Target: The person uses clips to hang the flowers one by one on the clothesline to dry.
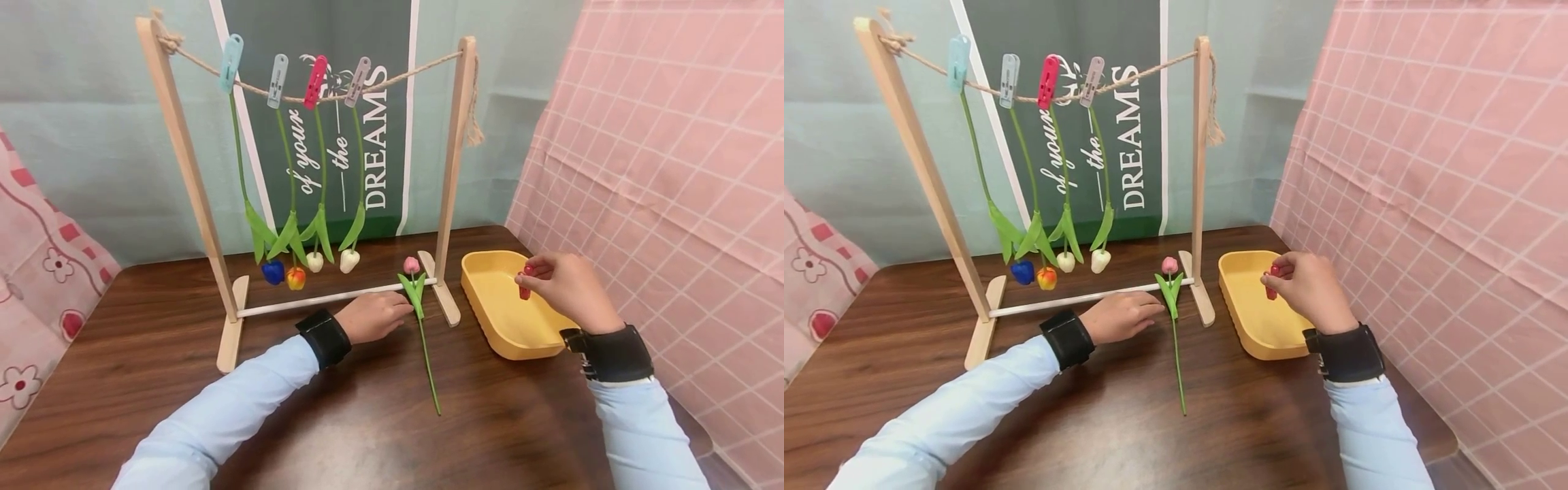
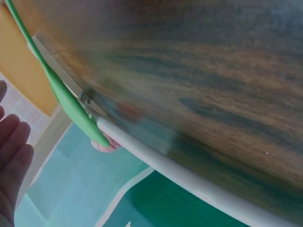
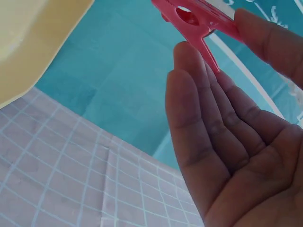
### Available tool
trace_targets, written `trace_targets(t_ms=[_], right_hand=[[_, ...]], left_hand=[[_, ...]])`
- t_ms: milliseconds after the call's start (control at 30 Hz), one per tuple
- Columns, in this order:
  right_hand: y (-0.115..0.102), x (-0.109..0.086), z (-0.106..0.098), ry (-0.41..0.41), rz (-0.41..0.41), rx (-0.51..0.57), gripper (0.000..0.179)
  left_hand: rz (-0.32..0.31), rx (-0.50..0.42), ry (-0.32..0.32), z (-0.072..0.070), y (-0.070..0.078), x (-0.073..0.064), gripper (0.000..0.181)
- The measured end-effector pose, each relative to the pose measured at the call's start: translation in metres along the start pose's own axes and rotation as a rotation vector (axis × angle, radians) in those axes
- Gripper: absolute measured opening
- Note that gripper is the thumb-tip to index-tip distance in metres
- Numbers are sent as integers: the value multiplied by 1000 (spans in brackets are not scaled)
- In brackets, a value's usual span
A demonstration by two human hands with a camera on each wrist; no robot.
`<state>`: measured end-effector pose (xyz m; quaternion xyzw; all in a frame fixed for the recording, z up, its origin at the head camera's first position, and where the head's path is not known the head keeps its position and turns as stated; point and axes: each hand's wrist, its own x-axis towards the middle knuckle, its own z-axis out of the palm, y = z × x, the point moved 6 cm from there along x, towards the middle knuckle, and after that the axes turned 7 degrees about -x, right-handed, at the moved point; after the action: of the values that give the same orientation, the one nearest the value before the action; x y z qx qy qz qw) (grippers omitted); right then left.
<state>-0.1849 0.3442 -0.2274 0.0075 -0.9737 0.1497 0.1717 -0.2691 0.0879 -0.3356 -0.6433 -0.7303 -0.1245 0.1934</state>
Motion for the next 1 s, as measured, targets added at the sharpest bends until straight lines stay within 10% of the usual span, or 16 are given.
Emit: trace_targets(t_ms=[1000], right_hand=[[-25, -35, 6, 208, -64, 104, 25]], left_hand=[[295, 229, -237, 43, 5, 37, 10]])
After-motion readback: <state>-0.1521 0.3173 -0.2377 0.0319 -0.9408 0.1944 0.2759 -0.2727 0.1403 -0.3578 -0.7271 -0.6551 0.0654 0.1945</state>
